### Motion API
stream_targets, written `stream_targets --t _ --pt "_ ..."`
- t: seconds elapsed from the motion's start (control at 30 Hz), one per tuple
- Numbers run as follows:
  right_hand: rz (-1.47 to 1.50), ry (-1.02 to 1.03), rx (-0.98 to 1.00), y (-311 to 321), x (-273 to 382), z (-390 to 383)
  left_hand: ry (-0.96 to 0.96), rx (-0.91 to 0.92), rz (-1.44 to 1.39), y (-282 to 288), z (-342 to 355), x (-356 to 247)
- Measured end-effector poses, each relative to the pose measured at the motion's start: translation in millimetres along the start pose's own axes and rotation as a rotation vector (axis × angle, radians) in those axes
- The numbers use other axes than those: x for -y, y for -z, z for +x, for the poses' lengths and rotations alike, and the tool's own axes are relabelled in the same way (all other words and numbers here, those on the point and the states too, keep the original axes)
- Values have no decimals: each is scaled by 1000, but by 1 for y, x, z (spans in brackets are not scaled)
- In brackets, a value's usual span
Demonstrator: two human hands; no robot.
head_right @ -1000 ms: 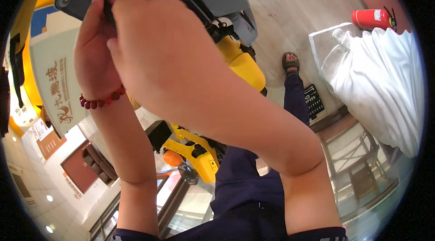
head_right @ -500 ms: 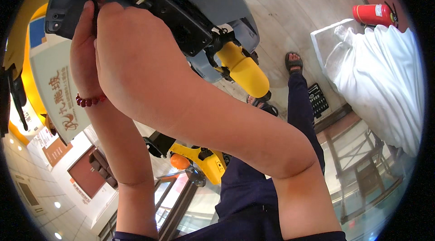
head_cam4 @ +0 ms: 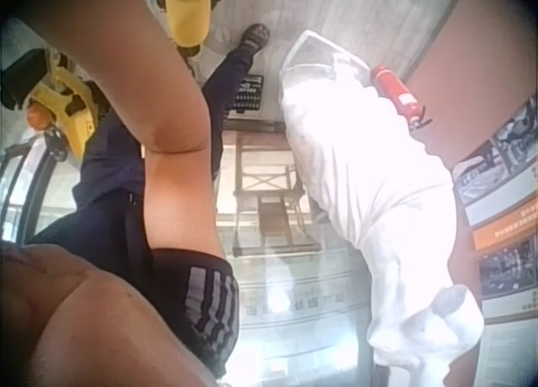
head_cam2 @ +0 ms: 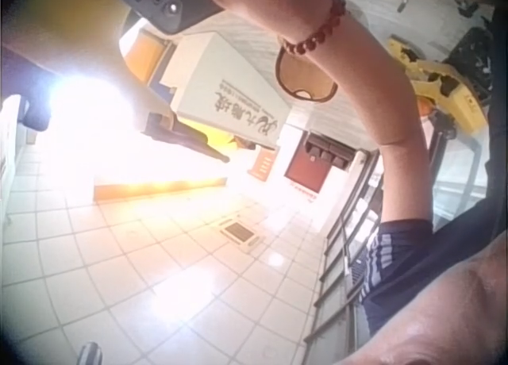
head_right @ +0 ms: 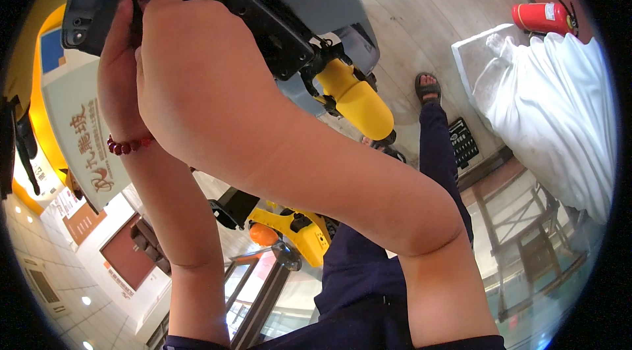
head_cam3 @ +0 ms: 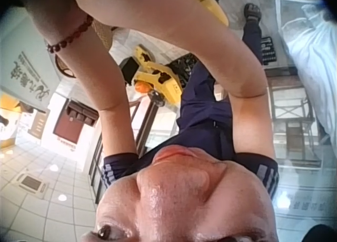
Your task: The person is repairing the plastic parts and cables of a yellow motorcycle.
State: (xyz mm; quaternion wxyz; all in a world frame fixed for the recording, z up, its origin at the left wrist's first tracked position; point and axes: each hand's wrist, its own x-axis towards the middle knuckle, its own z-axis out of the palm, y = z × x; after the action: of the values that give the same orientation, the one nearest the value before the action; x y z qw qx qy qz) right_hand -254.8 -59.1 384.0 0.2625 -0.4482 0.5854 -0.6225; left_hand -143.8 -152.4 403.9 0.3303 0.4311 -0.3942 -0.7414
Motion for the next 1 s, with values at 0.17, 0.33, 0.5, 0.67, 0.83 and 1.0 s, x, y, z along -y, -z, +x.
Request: stream_targets --t 0.17,0.33,0.5,0.67,0.83,1.0 --pt "-12 -28 -10 -1 2 2 32 110 11 -4 -3 -1" --pt "-283 74 88 2 15 6 -24 -122 14 -8 1 -4" --pt "-383 92 261 7 22 10 44 42 -62 -11 -4 -10" --pt "94 -150 185 12 23 8 -14 -2 -17 -12 -9 -4" --pt "377 -347 174 18 16 -2 143 157 -120 -3 3 -14" --pt "-271 315 58 2 9 -7 82 192 -162 3 -4 -14"
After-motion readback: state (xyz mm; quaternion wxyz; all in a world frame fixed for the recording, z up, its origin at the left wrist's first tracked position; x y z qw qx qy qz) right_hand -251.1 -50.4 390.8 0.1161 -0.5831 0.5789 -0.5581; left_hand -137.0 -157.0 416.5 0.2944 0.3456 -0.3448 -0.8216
